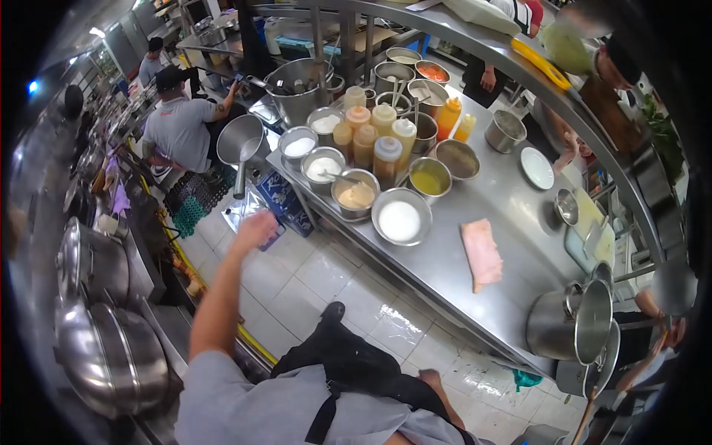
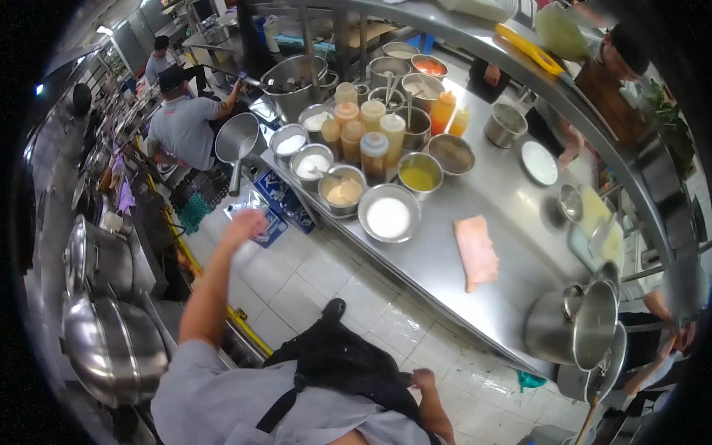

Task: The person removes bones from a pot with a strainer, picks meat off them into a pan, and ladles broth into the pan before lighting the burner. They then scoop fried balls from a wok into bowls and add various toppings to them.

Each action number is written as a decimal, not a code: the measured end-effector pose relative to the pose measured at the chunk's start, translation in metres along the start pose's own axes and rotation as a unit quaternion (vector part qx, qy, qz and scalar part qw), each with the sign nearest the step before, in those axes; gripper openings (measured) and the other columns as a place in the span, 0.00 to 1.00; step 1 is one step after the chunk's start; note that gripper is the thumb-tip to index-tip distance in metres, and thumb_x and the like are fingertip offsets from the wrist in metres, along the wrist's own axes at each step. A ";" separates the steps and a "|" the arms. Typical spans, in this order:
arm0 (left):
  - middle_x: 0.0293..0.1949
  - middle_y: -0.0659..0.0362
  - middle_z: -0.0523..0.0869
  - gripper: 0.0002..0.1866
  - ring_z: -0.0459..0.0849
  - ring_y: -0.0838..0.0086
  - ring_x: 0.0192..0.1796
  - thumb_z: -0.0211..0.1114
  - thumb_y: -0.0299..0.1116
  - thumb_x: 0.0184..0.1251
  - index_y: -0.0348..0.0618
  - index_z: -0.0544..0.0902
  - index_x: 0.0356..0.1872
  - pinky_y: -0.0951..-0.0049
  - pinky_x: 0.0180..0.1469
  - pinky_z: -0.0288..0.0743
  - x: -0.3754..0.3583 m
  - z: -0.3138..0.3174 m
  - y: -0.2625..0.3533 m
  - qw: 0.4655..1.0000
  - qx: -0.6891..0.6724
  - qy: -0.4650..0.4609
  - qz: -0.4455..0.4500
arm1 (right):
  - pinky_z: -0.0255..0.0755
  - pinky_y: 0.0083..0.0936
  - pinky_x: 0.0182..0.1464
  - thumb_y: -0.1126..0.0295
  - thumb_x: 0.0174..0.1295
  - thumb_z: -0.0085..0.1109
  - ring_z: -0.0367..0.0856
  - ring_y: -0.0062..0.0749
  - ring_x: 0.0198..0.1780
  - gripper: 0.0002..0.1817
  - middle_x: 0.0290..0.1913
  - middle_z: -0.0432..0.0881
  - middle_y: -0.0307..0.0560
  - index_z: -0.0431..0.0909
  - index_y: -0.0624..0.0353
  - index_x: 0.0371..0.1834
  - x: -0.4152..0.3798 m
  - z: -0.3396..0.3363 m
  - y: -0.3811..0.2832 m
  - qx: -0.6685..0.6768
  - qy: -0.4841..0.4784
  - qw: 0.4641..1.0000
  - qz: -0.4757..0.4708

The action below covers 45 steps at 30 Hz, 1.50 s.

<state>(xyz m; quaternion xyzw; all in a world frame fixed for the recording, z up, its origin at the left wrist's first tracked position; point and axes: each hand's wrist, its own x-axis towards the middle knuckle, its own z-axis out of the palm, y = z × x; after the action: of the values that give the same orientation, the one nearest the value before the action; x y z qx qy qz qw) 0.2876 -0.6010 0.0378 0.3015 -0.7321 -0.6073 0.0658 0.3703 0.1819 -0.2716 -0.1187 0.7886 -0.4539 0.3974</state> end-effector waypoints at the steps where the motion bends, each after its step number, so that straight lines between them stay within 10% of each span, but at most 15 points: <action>1: 0.35 0.63 0.87 0.09 0.83 0.80 0.31 0.62 0.35 0.72 0.43 0.85 0.44 0.80 0.30 0.75 0.025 -0.031 0.049 0.979 -0.032 -0.029 0.200 | 0.78 0.33 0.25 0.67 0.67 0.57 0.86 0.35 0.28 0.08 0.30 0.86 0.48 0.83 0.58 0.38 0.050 0.027 0.053 -0.077 0.066 0.993 0.062; 2: 0.36 0.64 0.87 0.09 0.82 0.82 0.32 0.60 0.33 0.72 0.43 0.85 0.45 0.80 0.33 0.74 0.052 -0.060 0.109 0.990 0.059 0.012 0.126 | 0.78 0.33 0.25 0.67 0.67 0.57 0.86 0.35 0.28 0.08 0.30 0.86 0.48 0.83 0.58 0.38 0.059 0.009 -0.009 -0.065 0.069 0.993 0.066; 3: 0.36 0.64 0.87 0.10 0.81 0.83 0.33 0.58 0.33 0.73 0.42 0.85 0.46 0.81 0.33 0.73 0.067 -0.062 0.171 0.981 0.080 0.055 0.167 | 0.77 0.31 0.23 0.70 0.66 0.58 0.84 0.34 0.27 0.05 0.31 0.85 0.50 0.81 0.57 0.41 0.075 0.021 -0.086 0.231 0.176 0.920 0.262; 9: 0.38 0.56 0.89 0.18 0.86 0.72 0.38 0.67 0.40 0.67 0.37 0.84 0.51 0.71 0.43 0.79 0.265 -0.041 0.335 0.930 0.241 0.033 0.276 | 0.77 0.26 0.23 0.69 0.70 0.57 0.83 0.32 0.28 0.11 0.36 0.85 0.52 0.76 0.62 0.51 0.106 0.064 -0.231 0.380 0.282 0.861 0.187; 13: 0.42 0.50 0.89 0.27 0.88 0.59 0.47 0.76 0.44 0.55 0.39 0.84 0.52 0.64 0.53 0.79 0.316 0.020 0.322 0.833 0.422 0.077 0.350 | 0.80 0.29 0.27 0.69 0.70 0.56 0.85 0.37 0.30 0.12 0.35 0.84 0.56 0.76 0.66 0.50 0.080 0.126 -0.212 0.338 0.283 0.860 0.257; 15: 0.40 0.50 0.89 0.28 0.88 0.57 0.46 0.78 0.45 0.52 0.40 0.84 0.52 0.63 0.54 0.79 0.339 0.028 0.312 0.819 0.433 0.063 0.371 | 0.81 0.32 0.29 0.68 0.70 0.57 0.86 0.38 0.31 0.13 0.37 0.85 0.57 0.77 0.70 0.49 0.037 0.152 -0.203 0.200 0.237 0.942 0.127; 17: 0.42 0.50 0.89 0.29 0.87 0.56 0.46 0.78 0.44 0.53 0.40 0.83 0.54 0.64 0.56 0.78 0.350 0.029 0.308 0.849 0.430 0.048 0.303 | 0.80 0.35 0.29 0.69 0.68 0.58 0.86 0.41 0.30 0.15 0.37 0.85 0.59 0.76 0.73 0.49 0.010 0.157 -0.235 0.302 0.286 0.827 0.378; 20: 0.39 0.52 0.89 0.25 0.88 0.60 0.44 0.77 0.42 0.56 0.39 0.83 0.51 0.63 0.48 0.82 0.377 0.014 0.301 0.860 0.370 0.058 0.347 | 0.80 0.36 0.27 0.69 0.68 0.57 0.85 0.43 0.28 0.16 0.36 0.85 0.61 0.74 0.74 0.50 -0.025 0.184 -0.178 0.006 0.122 0.938 0.326; 22: 0.42 0.51 0.89 0.24 0.88 0.61 0.46 0.77 0.42 0.57 0.39 0.83 0.50 0.62 0.46 0.84 0.359 -0.010 0.331 0.919 0.274 0.092 0.269 | 0.78 0.36 0.25 0.69 0.68 0.57 0.84 0.42 0.26 0.15 0.35 0.85 0.60 0.73 0.72 0.50 -0.041 0.187 -0.199 0.297 0.304 0.821 0.381; 27: 0.42 0.52 0.86 0.20 0.86 0.64 0.31 0.75 0.38 0.63 0.36 0.80 0.48 0.65 0.32 0.87 0.341 -0.072 0.374 0.952 -0.096 0.177 0.232 | 0.79 0.35 0.23 0.68 0.69 0.56 0.84 0.40 0.25 0.16 0.35 0.84 0.58 0.73 0.71 0.51 -0.026 0.184 -0.186 0.256 0.278 0.877 0.297; 45: 0.45 0.55 0.86 0.13 0.88 0.69 0.43 0.71 0.29 0.63 0.42 0.82 0.48 0.71 0.41 0.86 0.222 -0.163 0.478 0.901 -0.106 0.127 0.402 | 0.79 0.35 0.26 0.68 0.66 0.58 0.86 0.42 0.28 0.17 0.38 0.86 0.58 0.76 0.70 0.53 -0.020 0.189 -0.267 0.273 0.348 0.832 0.335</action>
<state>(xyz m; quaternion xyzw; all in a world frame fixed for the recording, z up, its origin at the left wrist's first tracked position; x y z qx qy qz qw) 0.0109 -0.8167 0.4639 0.0479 -0.7081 -0.5594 0.4283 0.4757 -0.0742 -0.0961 0.4317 0.7103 -0.5014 0.2403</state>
